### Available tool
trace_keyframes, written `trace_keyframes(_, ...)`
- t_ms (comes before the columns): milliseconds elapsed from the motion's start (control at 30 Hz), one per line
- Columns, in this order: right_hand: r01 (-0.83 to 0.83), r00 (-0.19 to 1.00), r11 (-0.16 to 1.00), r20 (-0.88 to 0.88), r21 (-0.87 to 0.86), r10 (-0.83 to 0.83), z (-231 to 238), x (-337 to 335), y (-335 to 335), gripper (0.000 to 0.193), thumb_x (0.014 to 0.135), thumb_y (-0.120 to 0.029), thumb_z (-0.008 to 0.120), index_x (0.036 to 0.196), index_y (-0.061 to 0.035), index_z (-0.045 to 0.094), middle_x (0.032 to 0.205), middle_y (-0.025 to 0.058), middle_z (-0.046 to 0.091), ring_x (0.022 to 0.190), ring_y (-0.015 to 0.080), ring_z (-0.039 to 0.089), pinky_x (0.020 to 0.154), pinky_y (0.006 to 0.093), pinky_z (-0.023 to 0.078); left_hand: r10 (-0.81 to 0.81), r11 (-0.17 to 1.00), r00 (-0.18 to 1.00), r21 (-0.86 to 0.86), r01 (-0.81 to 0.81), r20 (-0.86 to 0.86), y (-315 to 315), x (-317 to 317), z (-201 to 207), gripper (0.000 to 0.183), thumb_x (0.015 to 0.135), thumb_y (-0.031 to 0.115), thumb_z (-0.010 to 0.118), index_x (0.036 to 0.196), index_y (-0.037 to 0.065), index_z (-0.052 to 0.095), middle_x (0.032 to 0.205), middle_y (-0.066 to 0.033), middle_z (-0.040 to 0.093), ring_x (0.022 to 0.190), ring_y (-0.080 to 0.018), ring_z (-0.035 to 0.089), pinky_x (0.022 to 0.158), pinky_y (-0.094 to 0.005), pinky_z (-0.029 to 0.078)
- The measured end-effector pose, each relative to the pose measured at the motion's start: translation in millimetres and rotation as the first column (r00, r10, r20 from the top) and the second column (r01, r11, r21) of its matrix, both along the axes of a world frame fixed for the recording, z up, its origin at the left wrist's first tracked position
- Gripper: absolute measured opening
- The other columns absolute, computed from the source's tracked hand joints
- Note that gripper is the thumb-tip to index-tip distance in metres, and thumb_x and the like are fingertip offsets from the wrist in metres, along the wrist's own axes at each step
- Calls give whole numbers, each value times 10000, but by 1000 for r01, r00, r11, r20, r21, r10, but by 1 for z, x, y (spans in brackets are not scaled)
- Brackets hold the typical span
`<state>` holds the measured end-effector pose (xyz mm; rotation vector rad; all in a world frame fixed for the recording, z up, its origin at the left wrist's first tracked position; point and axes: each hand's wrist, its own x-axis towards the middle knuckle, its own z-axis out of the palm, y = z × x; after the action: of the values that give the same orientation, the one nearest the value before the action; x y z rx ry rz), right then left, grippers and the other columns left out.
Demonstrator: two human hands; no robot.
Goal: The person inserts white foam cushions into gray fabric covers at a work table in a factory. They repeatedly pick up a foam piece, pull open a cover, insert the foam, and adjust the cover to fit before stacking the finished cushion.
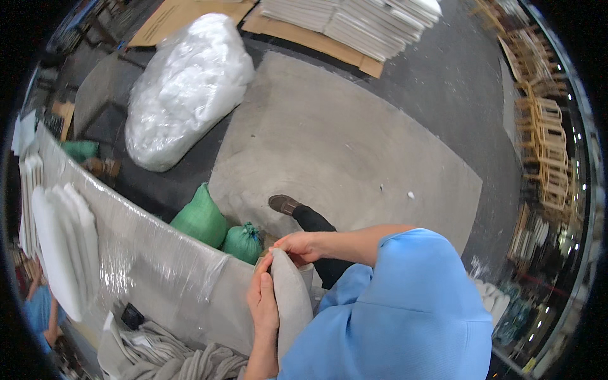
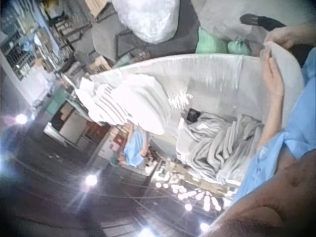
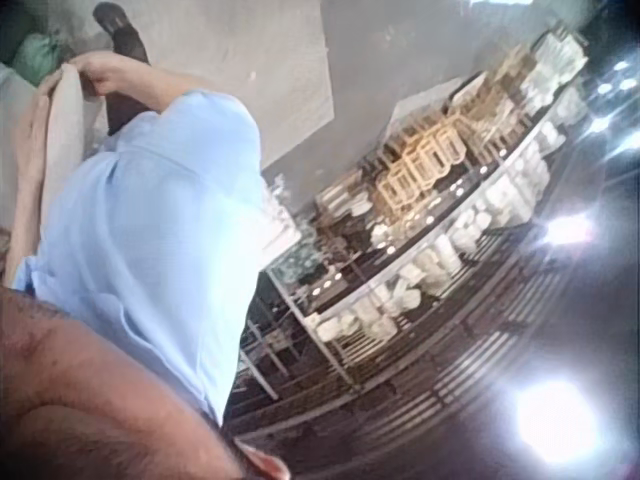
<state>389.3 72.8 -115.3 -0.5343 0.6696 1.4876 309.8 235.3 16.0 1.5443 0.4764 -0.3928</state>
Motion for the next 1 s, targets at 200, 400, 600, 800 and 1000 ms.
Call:
trace_keyframes(200, 123, 992, 990, 8, -72, -123, -25, -31, 11, 169, 1055, -269, 632, 1003, -113, 673, 919, 18, 710, 799, 158, 682, 736, 336, 575, 38, 998, 998, -48, -36, 45, -8, -4, -14, 495, 1138, 294, 388, 1391, -73, 603, 1456, -199, 604, 1381, -300, 539, 1188, -399, 363)
trace_keyframes(400, 93, 984, 981, 166, -168, -65, -21, -38, 12, 264, 1044, -352, 632, 936, -125, 712, 807, -7, 677, 737, 112, 623, 628, 293, 491, 10, 990, 1000, -137, -13, -23, 0, -7, -32, 560, 1144, 346, 349, 1405, -88, 590, 1439, -208, 603, 1341, -288, 559, 1151, -393, 399)
trace_keyframes(600, 484, 703, 869, 637, -103, -316, 46, 13, -2, 378, 1108, -358, 507, 1009, -26, 657, 773, 32, 666, 699, 141, 645, 742, 316, 550, 22, 995, 999, -98, -26, -35, 7, -18, -45, 565, 1151, 329, 326, 1367, -119, 593, 1413, -210, 608, 1301, -293, 586, 1140, -394, 418)
trace_keyframes(800, 418, 583, 904, 736, 93, -345, 69, -6, 17, 507, 1125, -404, 415, 994, 24, 651, 717, 117, 683, 688, 153, 683, 709, 313, 559, 214, 969, 976, -120, -216, -29, -2, -23, -49, 578, 1154, 404, 315, 1453, -65, 473, 1465, -201, 530, 1363, -300, 526, 1144, -424, 417)
trace_keyframes(1000, 411, 663, 912, 688, -2, -297, 58, 5, 31, 473, 1101, -363, 460, 907, 22, 655, 612, 107, 630, 540, 168, 626, 577, 313, 538, 383, 899, 924, -232, -370, 8, -6, -20, -45, 559, 1153, 365, 318, 1572, -3, 281, 1641, -181, 313, 1511, -371, 373, 1233, -498, 319)
